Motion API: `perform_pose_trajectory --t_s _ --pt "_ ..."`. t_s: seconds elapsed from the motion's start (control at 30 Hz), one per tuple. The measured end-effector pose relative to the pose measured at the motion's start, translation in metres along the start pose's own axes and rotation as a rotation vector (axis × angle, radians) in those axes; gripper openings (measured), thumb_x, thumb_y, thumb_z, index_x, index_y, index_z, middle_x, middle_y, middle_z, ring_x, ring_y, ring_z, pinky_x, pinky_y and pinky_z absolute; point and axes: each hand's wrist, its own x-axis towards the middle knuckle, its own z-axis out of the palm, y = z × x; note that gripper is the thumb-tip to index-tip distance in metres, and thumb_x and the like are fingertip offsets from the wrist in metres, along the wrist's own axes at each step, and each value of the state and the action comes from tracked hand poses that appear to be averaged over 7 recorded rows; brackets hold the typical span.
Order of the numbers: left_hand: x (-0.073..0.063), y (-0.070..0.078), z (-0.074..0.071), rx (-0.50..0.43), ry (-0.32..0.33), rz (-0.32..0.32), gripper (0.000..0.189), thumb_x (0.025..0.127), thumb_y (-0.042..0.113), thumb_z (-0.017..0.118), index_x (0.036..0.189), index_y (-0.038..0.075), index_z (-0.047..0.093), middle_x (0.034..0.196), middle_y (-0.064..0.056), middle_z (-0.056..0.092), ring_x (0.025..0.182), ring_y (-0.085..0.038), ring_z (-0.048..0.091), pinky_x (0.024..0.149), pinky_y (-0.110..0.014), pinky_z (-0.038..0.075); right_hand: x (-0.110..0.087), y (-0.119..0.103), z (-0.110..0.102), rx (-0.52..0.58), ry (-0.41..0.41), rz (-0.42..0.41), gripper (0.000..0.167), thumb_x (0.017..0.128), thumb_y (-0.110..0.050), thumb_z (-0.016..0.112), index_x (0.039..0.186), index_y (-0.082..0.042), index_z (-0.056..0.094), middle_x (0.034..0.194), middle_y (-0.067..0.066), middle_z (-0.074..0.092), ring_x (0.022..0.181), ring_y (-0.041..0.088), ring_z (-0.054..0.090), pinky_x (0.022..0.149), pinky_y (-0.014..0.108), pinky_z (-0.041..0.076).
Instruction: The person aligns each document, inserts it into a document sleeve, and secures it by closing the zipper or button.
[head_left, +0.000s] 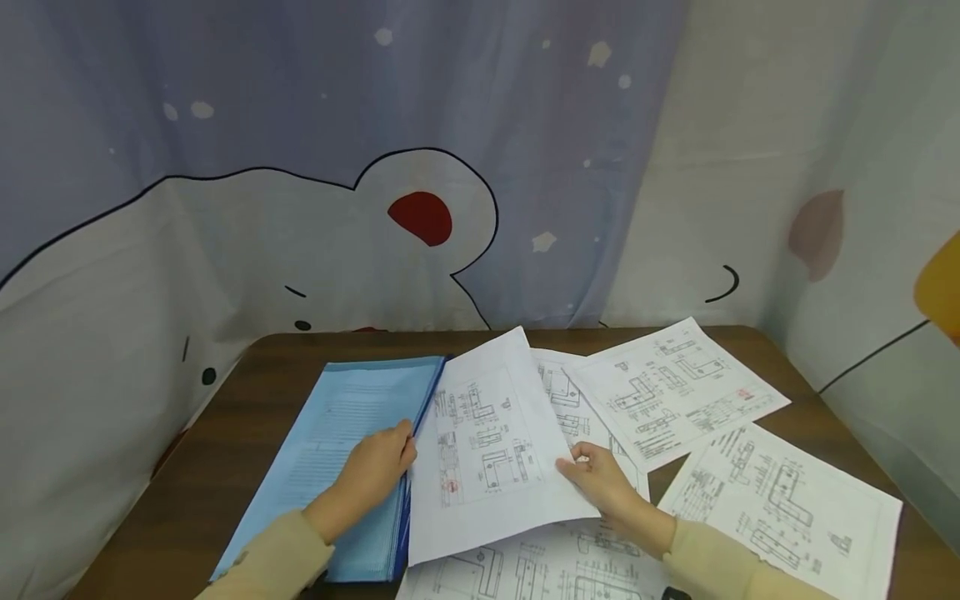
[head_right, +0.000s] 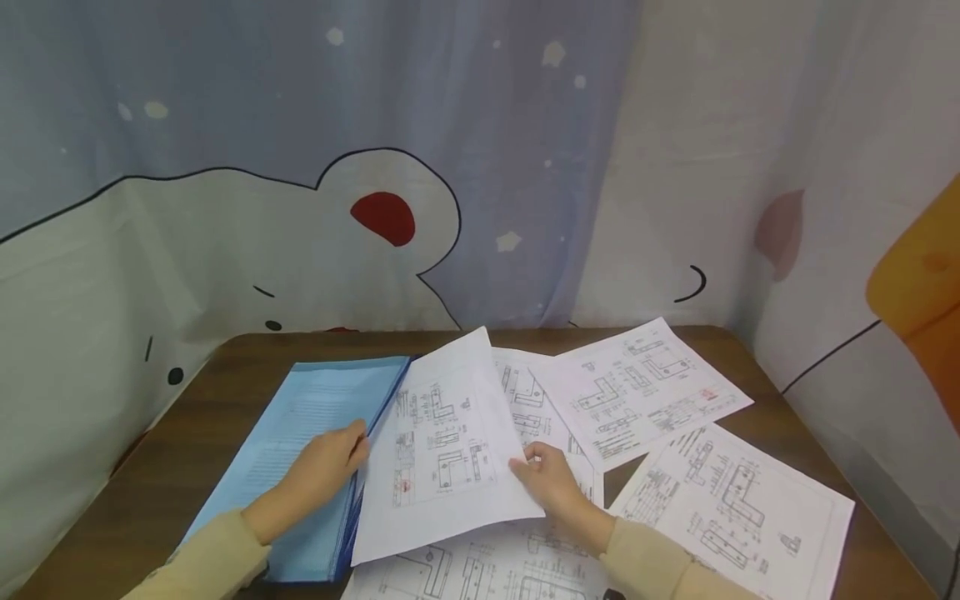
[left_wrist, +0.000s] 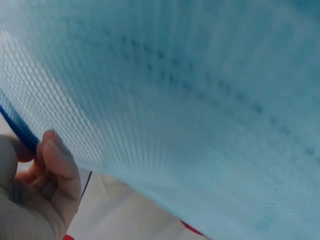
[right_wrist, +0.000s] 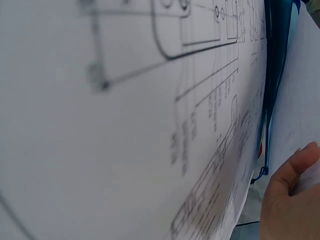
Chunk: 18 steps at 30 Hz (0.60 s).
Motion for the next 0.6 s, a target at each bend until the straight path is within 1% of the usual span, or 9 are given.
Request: perform_pose_trajectory --t_s 0.1,0.27,0.37,0.47,0.6 --pt "0.003 0.002 -0.002 -0.081 -0.057 -0.036 0.020 0.092 0.007 0.053 0.074 0.010 0.044 0.057 0.002 0.037 0.050 -0.009 0.035 0.045 -0.020 0.026 0.001 0.001 0.001 -0.004 0.017 0.012 0.013 0.093 -0.014 0.051 0.090 -0.001 0.047 0.079 0.012 0.069 0.068 0.024 0.071 0.059 0.034 0.057" --pt "0.010 0.007 -0.004 -0.214 -0.134 -0.092 0.021 0.095 0.008 0.049 0.075 0.011 0.044 0.059 0.003 0.034 0.051 -0.008 0.033 0.047 -0.019 0.025 0.001 0.001 0.003 0.016 -0.027 -0.012 0.014 0.094 -0.013 0.051 0.089 -0.002 0.045 0.081 0.014 0.070 0.070 0.025 0.071 0.060 0.035 0.057" --pt "0.015 0.011 -0.003 -0.242 -0.149 -0.108 0.021 0.095 0.008 0.048 0.075 0.011 0.044 0.058 0.003 0.032 0.051 -0.008 0.031 0.048 -0.019 0.023 0.000 -0.001 0.006 0.006 -0.032 -0.017 0.014 0.094 -0.014 0.050 0.090 -0.002 0.045 0.081 0.013 0.070 0.071 0.025 0.071 0.061 0.035 0.057" --pt "0.017 0.014 -0.001 -0.248 -0.147 -0.112 0.021 0.094 0.007 0.049 0.074 0.010 0.043 0.058 0.003 0.030 0.051 -0.009 0.030 0.049 -0.019 0.022 -0.001 -0.001 0.008 -0.001 -0.033 -0.017 0.014 0.094 -0.015 0.050 0.091 -0.002 0.046 0.081 0.012 0.070 0.071 0.025 0.071 0.060 0.035 0.057" --pt "0.019 0.019 0.003 -0.250 -0.129 -0.092 0.021 0.091 0.006 0.050 0.072 0.010 0.043 0.057 0.004 0.030 0.051 -0.008 0.030 0.048 -0.019 0.021 -0.001 -0.001 0.011 0.013 -0.061 -0.025 0.013 0.094 -0.014 0.050 0.090 -0.003 0.046 0.081 0.012 0.070 0.070 0.024 0.071 0.060 0.034 0.057"
